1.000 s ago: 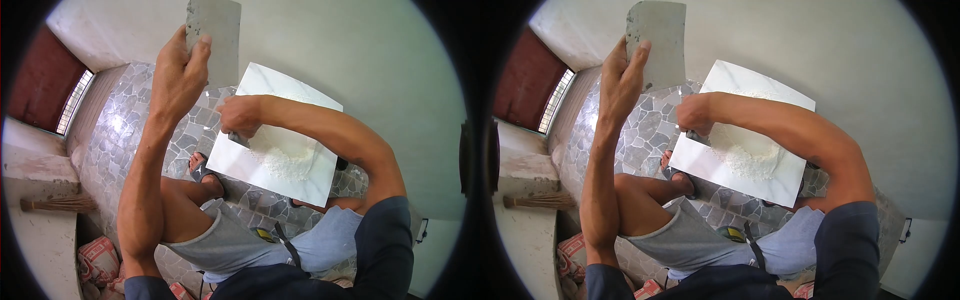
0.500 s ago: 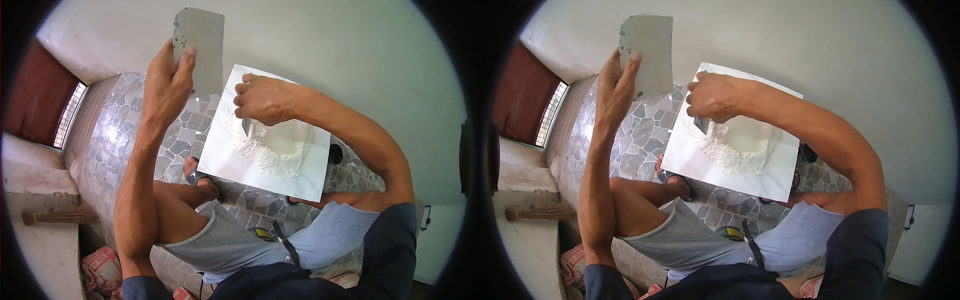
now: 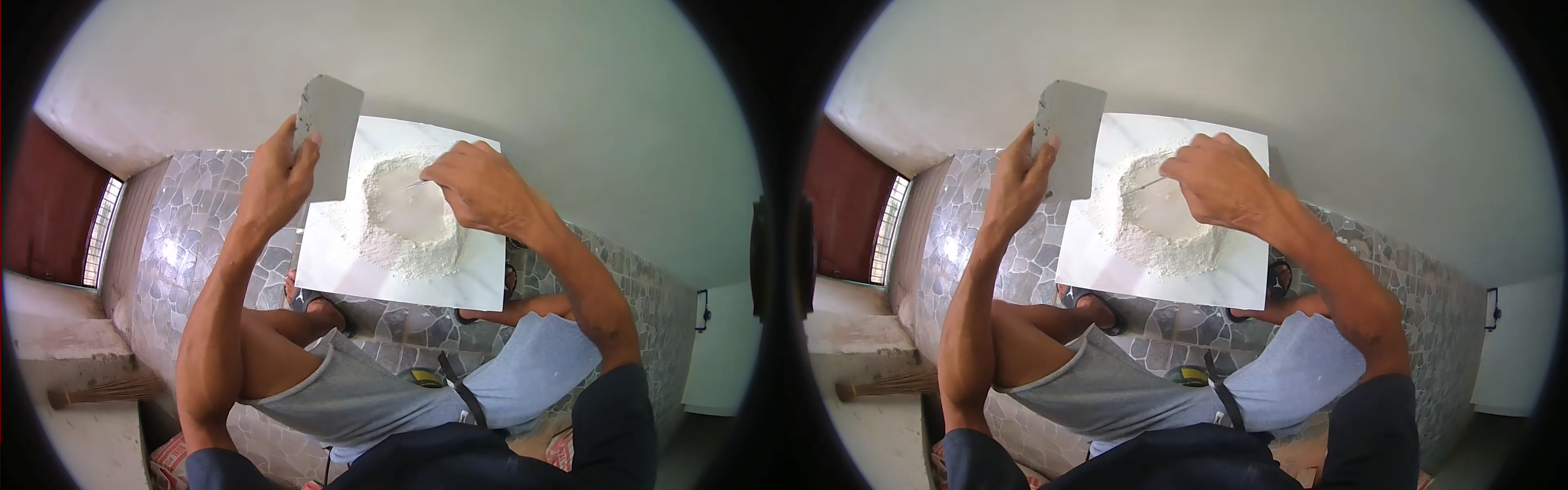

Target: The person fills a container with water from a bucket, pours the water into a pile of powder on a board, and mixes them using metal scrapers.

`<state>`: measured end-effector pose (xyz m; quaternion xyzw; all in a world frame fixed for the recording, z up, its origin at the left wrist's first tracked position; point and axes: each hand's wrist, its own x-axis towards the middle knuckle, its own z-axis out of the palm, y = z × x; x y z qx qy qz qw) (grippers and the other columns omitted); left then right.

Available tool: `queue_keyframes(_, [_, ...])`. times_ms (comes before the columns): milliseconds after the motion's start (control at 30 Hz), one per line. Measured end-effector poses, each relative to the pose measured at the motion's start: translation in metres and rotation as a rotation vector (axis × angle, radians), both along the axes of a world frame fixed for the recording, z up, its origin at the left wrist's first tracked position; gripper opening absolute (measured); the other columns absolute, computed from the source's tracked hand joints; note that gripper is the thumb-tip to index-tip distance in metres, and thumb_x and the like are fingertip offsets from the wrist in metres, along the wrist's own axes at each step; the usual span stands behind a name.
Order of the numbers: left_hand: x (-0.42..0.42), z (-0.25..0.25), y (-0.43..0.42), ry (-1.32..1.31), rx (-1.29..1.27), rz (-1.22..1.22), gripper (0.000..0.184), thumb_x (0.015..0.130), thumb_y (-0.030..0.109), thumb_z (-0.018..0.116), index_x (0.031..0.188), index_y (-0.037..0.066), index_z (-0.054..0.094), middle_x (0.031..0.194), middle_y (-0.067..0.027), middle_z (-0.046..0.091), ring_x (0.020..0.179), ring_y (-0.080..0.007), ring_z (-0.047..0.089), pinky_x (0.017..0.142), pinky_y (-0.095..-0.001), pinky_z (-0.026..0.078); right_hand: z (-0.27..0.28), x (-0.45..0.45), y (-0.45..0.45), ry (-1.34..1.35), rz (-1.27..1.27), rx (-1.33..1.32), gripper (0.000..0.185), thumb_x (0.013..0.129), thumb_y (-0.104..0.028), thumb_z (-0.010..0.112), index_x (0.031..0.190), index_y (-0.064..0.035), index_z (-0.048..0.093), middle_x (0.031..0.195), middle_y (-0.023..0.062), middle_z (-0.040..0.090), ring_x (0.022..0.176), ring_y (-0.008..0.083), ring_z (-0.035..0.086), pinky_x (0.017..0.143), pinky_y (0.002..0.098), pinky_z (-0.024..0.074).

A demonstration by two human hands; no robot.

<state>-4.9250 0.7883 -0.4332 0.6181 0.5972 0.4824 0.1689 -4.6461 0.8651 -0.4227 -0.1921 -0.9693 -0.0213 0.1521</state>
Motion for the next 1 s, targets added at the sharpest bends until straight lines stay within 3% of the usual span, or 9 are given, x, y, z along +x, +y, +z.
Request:
queue_keyframes(33, [0.003, 0.0, 0.0, 0.021, -0.059, -0.022, 0.042, 0.099, 0.021, 0.052, 0.126, -0.011, 0.053, 0.081, -0.0252, 0.067, 0.065, -0.0271, 0.065, 0.067, -0.0409, 0.05, -0.002, 0.01, -0.004, 0.082, -0.035, -0.014, 0.013, 0.084, -0.01, 0.063, 0.095, -0.0066, 0.069, 0.09, 0.0087, 0.069, 0.084, 0.0291, 0.063, 0.072, 0.0403, 0.0489])
queue_keyframes(133, [0.014, 0.001, -0.004, 0.084, -0.196, -0.09, 0.041, 0.098, 0.02, 0.053, 0.124, -0.012, 0.053, 0.074, -0.0253, 0.064, 0.063, -0.0296, 0.063, 0.066, -0.042, 0.049, 0.015, 0.041, -0.037, 0.11, -0.544, -0.416, 0.014, 0.092, -0.014, 0.061, 0.098, -0.0038, 0.069, 0.09, 0.0088, 0.07, 0.076, 0.0241, 0.065, 0.065, 0.0407, 0.0487])
queue_keyframes(233, [0.015, -0.009, -0.003, 0.117, -0.209, -0.151, 0.041, 0.098, 0.019, 0.054, 0.124, -0.011, 0.053, 0.071, -0.0251, 0.062, 0.064, -0.031, 0.063, 0.066, -0.0421, 0.049, -0.018, 0.091, -0.055, 0.33, -0.829, -0.85, 0.019, 0.097, -0.014, 0.059, 0.109, -0.0007, 0.067, 0.089, 0.0068, 0.068, 0.071, 0.0181, 0.066, 0.059, 0.0374, 0.0505])
queue_keyframes(333, [0.016, -0.014, -0.001, 0.073, -0.191, -0.152, 0.041, 0.098, 0.019, 0.054, 0.125, -0.012, 0.053, 0.072, -0.0243, 0.062, 0.065, -0.0307, 0.063, 0.066, -0.0413, 0.049, -0.07, 0.125, -0.094, 0.986, -0.834, -1.41, 0.024, 0.099, -0.011, 0.058, 0.118, 0.001, 0.063, 0.094, 0.0057, 0.067, 0.075, 0.0148, 0.066, 0.057, 0.0326, 0.0529])
queue_keyframes(400, [0.017, -0.007, 0.001, 0.065, -0.201, -0.141, 0.042, 0.098, 0.019, 0.053, 0.126, -0.012, 0.052, 0.074, -0.0238, 0.063, 0.065, -0.0293, 0.063, 0.066, -0.0405, 0.049, -0.086, 0.128, -0.126, 1.137, -1.014, -1.576, 0.031, 0.098, -0.011, 0.059, 0.126, 0.0014, 0.058, 0.099, 0.0071, 0.067, 0.077, 0.018, 0.068, 0.061, 0.0317, 0.0554])
queue_keyframes(567, [0.029, -0.001, 0.004, 0.027, -0.151, -0.14, 0.042, 0.1, 0.022, 0.052, 0.125, -0.011, 0.055, 0.068, -0.0161, 0.061, 0.06, -0.0198, 0.058, 0.059, -0.0372, 0.046, -0.133, 0.126, -0.17, 1.246, -1.137, -1.691, 0.026, 0.097, -0.009, 0.059, 0.122, -0.0009, 0.059, 0.101, 0.0079, 0.068, 0.079, 0.0191, 0.069, 0.065, 0.0341, 0.0574])
queue_keyframes(767, [0.035, 0.001, 0.008, 0.025, -0.145, -0.172, 0.04, 0.099, 0.021, 0.052, 0.122, -0.011, 0.057, 0.064, -0.0139, 0.057, 0.055, -0.0175, 0.052, 0.054, -0.0363, 0.042, -0.145, 0.087, -0.166, 1.357, -1.063, -1.798, 0.02, 0.097, -0.008, 0.06, 0.114, 0.0005, 0.057, 0.105, 0.013, 0.068, 0.088, 0.0247, 0.069, 0.073, 0.0398, 0.0594])
queue_keyframes(867, [0.034, 0.004, 0.006, 0.062, -0.153, -0.163, 0.039, 0.099, 0.02, 0.052, 0.121, -0.011, 0.057, 0.064, -0.014, 0.057, 0.055, -0.0174, 0.053, 0.055, -0.0363, 0.043, -0.143, 0.072, -0.161, 1.433, -0.961, -1.893, 0.013, 0.096, -0.008, 0.061, 0.109, -0.004, 0.061, 0.101, 0.0101, 0.07, 0.086, 0.0237, 0.069, 0.073, 0.041, 0.0585])
queue_keyframes(1000, [0.031, 0.002, 0.003, 0.056, -0.132, -0.166, 0.04, 0.099, 0.021, 0.053, 0.121, -0.012, 0.057, 0.065, -0.0145, 0.058, 0.055, -0.0177, 0.053, 0.055, -0.0362, 0.043, -0.134, 0.064, -0.148, 1.37, -0.932, -1.89, 0.015, 0.096, -0.009, 0.06, 0.109, -0.0019, 0.061, 0.1, 0.0111, 0.07, 0.087, 0.024, 0.069, 0.074, 0.0417, 0.0586])
